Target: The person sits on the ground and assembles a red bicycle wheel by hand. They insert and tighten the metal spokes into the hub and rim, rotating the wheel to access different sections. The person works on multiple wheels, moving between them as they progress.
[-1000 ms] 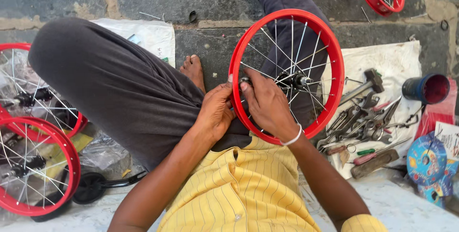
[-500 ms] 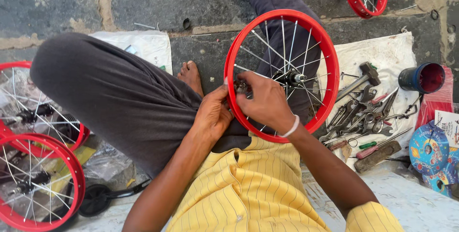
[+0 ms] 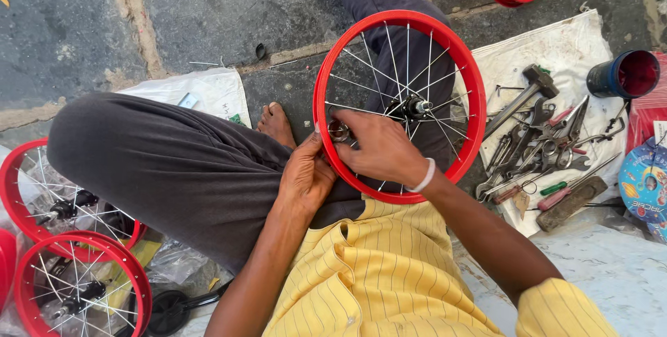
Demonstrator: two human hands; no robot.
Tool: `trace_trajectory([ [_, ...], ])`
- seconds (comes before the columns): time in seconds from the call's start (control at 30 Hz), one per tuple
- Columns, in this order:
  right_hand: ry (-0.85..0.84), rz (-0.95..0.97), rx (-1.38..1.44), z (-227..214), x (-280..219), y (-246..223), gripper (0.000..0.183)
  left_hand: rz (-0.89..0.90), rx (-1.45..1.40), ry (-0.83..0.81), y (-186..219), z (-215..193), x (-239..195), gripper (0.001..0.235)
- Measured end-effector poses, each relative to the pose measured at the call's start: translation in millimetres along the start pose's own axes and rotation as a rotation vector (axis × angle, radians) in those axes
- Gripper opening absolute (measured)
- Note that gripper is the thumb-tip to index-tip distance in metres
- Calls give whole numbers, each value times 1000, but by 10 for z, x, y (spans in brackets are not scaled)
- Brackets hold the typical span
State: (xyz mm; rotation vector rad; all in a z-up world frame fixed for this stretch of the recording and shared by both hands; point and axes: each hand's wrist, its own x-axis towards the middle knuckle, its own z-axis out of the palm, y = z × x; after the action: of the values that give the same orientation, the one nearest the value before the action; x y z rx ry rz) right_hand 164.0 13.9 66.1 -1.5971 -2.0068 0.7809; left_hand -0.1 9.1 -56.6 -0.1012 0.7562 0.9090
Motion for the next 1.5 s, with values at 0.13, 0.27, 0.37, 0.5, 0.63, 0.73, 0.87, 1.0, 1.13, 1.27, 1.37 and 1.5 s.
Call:
trace_trajectory([
  [0.13, 66, -18, 87, -27, -105, -38, 21, 39, 23, -85, -7, -18, -10, 12],
  [0.27, 12, 107, -103, 59, 9, -57, 25, -7, 11, -5, -4, 35, -15, 16],
  [0.37, 2, -6, -105, 84, 44, 5, 14, -13, 41, 12, -15, 1, -53, 18],
  [0.5, 85, -111, 43, 64, -25, 75, 14, 19, -2, -36, -2, 30, -53, 15],
  [0.63, 6, 56, -78, 130, 4, 48, 21, 10, 25, -15, -2, 135, -96, 17],
  [0.73, -16, 67, -98, 134, 64, 10, 30, 7, 27, 2, 30, 191, -152, 17],
  [0.87, -69, -71, 153, 4, 14, 41, 51, 19, 90, -52, 57, 158, -160, 25],
  [1.0, -56, 105, 148, -20, -51, 6, 25, 40, 22, -45, 7, 124, -110, 17],
  [1.13, -20, 89, -123, 61, 73, -71, 29, -17, 68, 38, 21, 120, -79, 20],
  [1.27, -81, 17, 118, -7, 80, -40, 42, 17, 63, -34, 56, 89, -97, 25],
  [1.37, -40, 92, 216, -38, -19, -12, 16, 29, 71, -38, 19, 81, -91, 24],
  [1.5, 32, 71, -45, 65, 34, -31, 23, -24, 49, 41, 21, 124, -54, 23],
])
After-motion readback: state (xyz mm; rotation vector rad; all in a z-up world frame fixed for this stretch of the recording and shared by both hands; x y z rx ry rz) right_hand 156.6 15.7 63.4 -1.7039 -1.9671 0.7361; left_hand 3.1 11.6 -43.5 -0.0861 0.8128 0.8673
